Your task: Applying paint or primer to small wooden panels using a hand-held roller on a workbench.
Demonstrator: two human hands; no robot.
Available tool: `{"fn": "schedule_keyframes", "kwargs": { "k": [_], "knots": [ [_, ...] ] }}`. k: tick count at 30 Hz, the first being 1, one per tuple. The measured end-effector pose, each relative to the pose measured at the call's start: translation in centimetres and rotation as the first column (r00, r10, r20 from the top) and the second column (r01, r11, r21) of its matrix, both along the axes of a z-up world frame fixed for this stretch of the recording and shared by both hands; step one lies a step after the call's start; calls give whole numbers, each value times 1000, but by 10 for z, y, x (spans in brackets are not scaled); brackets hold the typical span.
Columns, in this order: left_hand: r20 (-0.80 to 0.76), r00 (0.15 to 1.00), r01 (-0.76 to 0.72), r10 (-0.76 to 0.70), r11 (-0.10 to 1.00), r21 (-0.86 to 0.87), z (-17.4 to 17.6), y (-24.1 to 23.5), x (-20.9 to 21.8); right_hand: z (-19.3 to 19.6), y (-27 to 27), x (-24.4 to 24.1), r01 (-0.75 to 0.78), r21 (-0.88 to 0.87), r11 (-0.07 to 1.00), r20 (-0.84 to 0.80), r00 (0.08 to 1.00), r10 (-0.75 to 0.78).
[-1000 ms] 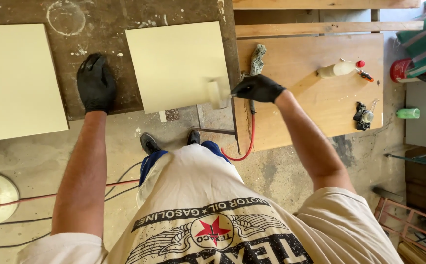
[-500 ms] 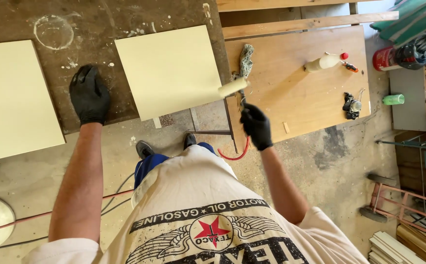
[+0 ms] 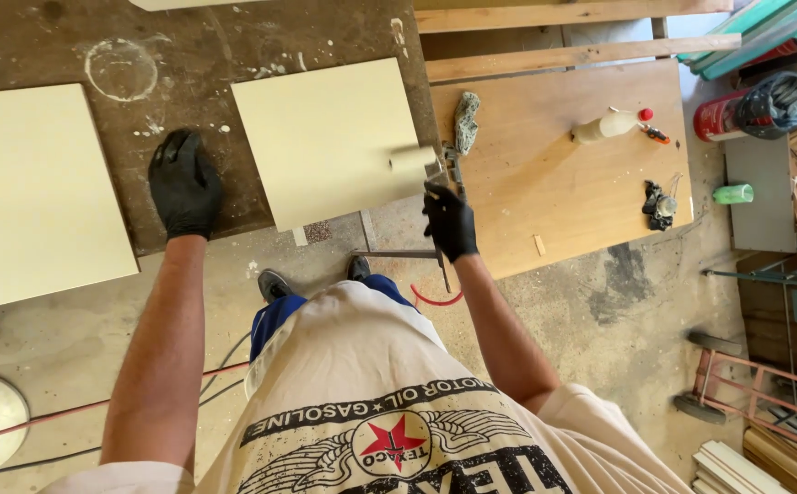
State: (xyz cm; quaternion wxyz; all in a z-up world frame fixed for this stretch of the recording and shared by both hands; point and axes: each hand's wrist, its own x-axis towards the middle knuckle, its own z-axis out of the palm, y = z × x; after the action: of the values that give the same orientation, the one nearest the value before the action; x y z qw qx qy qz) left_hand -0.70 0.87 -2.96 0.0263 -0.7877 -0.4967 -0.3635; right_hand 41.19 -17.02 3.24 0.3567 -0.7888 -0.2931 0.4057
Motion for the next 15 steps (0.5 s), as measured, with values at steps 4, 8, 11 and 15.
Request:
{"fn": "schedule_keyframes", "kwargs": {
  "k": [4,8,11,15],
  "knots": [
    [-7,1000,-4,4,1000,17,8,-3,1,2,90,11,-97,-52,994,72,992,101],
    [-48,998,-30,29,999,-20,-9,0,-1,5,175,19,-188,-36,982,135,972,191],
    [-43,999,18,-20,999,-45,-12,2,-5,1,186,32,-221,-93,971,145,962,233],
    [-26,1000,6,-9,996,-89,2,-3,-2,17,93,22,-217,-93,972,82,971,225]
  ]
}}
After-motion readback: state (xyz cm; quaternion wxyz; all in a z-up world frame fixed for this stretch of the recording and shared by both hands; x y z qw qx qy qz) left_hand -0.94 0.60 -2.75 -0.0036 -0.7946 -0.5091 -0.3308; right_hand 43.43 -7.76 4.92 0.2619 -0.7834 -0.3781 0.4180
